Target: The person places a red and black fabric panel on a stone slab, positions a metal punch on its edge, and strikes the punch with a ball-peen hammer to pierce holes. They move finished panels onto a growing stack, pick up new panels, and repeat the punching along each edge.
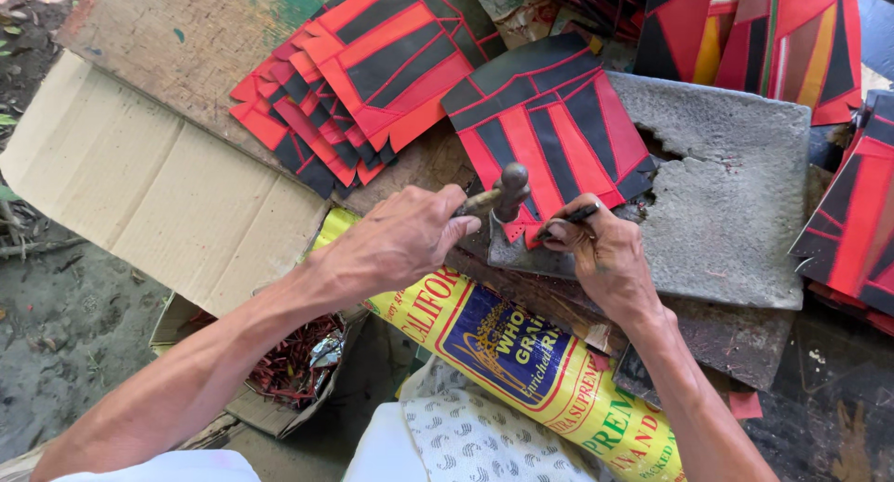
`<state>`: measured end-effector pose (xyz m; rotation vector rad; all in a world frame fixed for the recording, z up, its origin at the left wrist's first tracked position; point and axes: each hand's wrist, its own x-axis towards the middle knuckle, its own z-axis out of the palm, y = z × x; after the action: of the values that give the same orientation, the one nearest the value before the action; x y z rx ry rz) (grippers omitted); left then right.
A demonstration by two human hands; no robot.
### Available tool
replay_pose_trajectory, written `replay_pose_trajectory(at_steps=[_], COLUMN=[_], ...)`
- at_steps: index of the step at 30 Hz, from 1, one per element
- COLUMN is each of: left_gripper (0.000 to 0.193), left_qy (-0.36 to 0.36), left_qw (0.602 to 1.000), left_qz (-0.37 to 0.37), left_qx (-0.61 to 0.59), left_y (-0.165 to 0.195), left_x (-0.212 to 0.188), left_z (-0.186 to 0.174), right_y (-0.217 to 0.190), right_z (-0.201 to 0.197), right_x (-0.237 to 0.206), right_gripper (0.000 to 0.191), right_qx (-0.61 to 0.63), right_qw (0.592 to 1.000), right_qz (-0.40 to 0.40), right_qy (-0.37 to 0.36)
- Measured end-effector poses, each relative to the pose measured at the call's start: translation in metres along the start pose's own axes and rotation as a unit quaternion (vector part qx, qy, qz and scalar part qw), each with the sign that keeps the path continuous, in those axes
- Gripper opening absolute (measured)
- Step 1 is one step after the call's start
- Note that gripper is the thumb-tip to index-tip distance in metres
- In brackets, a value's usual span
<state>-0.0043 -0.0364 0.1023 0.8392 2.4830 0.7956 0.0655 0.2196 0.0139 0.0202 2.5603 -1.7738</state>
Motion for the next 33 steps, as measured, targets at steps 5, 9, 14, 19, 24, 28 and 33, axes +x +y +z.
replay_pose_trajectory(at_steps=[5,9,14,19,24,28,33], left_gripper=[0.032,0.033,0.03,0.03,0.028,0.025,0.02], left_qy=[0.021,0.029,0.027,0.03,0.026,0.031,0.195], left_qw=[1.0,0.999,0.998,0.998,0.997,0.994,0.928], left_qz=[0.012,0.025,0.038,0.049,0.058,0.103,0.273], left_qx=[-0.011,-0.022,-0.033,-0.034,-0.043,-0.036,-0.161], left_y=[0.013,0.025,0.033,0.032,0.035,0.049,0.078], left_x=[-0.002,-0.004,-0.004,-0.004,-0.003,-0.002,-0.007], left_z=[-0.021,-0.031,-0.034,-0.031,-0.03,-0.038,-0.046], right_y=[0.0,0.0,-0.001,-0.002,-0.003,-0.005,-0.004], right_z=[0.0,0.0,0.0,0.001,0.003,0.005,0.008], right_x=[0.0,-0.001,-0.001,-0.002,-0.002,-0.002,-0.006], right_gripper=[0.008,0.006,0.004,0.003,0.005,0.009,0.01], right_qx=[0.007,-0.015,-0.033,-0.033,-0.069,-0.146,-0.15], right_qw=[1.0,1.0,0.999,0.999,0.996,0.985,0.979], right_qz=[-0.015,-0.025,-0.032,-0.03,-0.048,-0.094,-0.139], right_qy=[-0.002,-0.002,-0.001,0.006,0.016,0.02,0.016])
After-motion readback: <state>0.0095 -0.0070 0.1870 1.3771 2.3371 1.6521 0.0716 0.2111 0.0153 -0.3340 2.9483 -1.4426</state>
